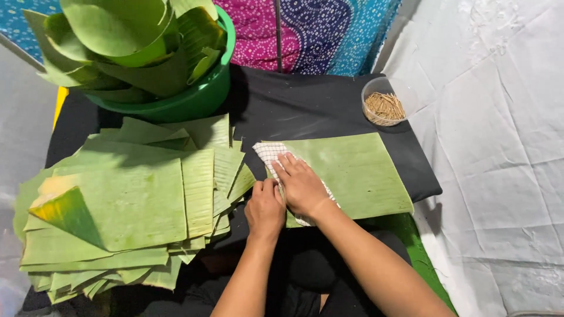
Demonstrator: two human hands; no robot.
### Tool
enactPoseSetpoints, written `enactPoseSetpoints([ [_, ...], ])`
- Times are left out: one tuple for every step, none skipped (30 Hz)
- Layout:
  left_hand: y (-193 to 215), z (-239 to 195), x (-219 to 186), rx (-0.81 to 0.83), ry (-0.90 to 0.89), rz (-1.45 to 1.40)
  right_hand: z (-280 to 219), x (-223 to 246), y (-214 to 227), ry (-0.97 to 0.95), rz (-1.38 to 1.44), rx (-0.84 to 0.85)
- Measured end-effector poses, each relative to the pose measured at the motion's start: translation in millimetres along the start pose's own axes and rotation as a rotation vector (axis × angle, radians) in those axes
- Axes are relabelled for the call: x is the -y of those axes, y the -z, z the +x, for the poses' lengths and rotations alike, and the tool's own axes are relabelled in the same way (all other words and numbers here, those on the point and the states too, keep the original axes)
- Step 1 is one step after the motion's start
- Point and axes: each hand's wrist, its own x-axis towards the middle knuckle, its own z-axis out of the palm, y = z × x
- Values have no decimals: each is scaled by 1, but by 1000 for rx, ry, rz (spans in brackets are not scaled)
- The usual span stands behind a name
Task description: Cleaning banana leaves with a cloth and rolling them into cones secured with toothpicks.
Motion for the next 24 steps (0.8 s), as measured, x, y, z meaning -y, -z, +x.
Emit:
enactPoseSetpoints([
  [2,1,0,2,8,-5,0,-1,9,13,-18,-33],
  [3,1,-1,8,9,-1,-4,-16,8,10,-13,-29],
  [4,1,-2,18,13,7,-8,-30,8,-67,-19,-43],
  [5,3,-4,25,15,12,-11,-46,9,-145,-29,-60],
  [8,2,-6,28,13,13,-20,-60,17,-148,-28,-60],
  [12,1,-8,24,7,11,-30,-73,27,-208,-38,-67],
  [16,0,-11,20,2,9,-40,-86,36,-268,-47,-75],
  [17,1,-13,18,0,6,-49,-105,33,-267,-51,-77],
  [19,1,-14,21,-1,-9,-57,-123,30,-328,-63,-89],
  [21,0,-15,25,0,-23,-66,-139,27,-387,-75,-99],
  [18,-1,-14,25,0,-25,-70,-152,17,-387,-77,-99],
  [16,0,-12,18,0,-17,-73,-166,8,-348,-50,-225],
  [14,-1,-10,11,-1,-9,-77,-178,-2,-307,-23,-350],
  [12,-1,-11,5,-2,-9,-78,-183,-6,-303,-23,-356],
  [12,-2,-12,13,10,-17,-79,-186,-10,-282,-20,-434],
  [14,-1,-10,19,21,-21,-77,-187,-15,-260,-12,-515],
  [11,-3,-7,10,20,-17,-76,-191,-18,-255,-8,-523],
  [7,-2,-4,20,19,-7,-73,-196,-21,-303,13,-572],
  [3,-1,-2,29,18,2,-70,-201,-24,-350,36,-620],
  [6,-1,-3,16,24,6,-60,-189,-13,-337,42,-625],
  [7,0,-4,23,28,-21,-49,-178,-2,-296,72,-672],
  [8,-1,-6,35,33,-45,-42,-166,7,-259,104,-714],
  [8,-1,-2,26,40,-40,-22,-132,10,-248,112,-716],
  [6,-1,-1,35,31,-34,-6,-101,14,-194,254,-687],
])
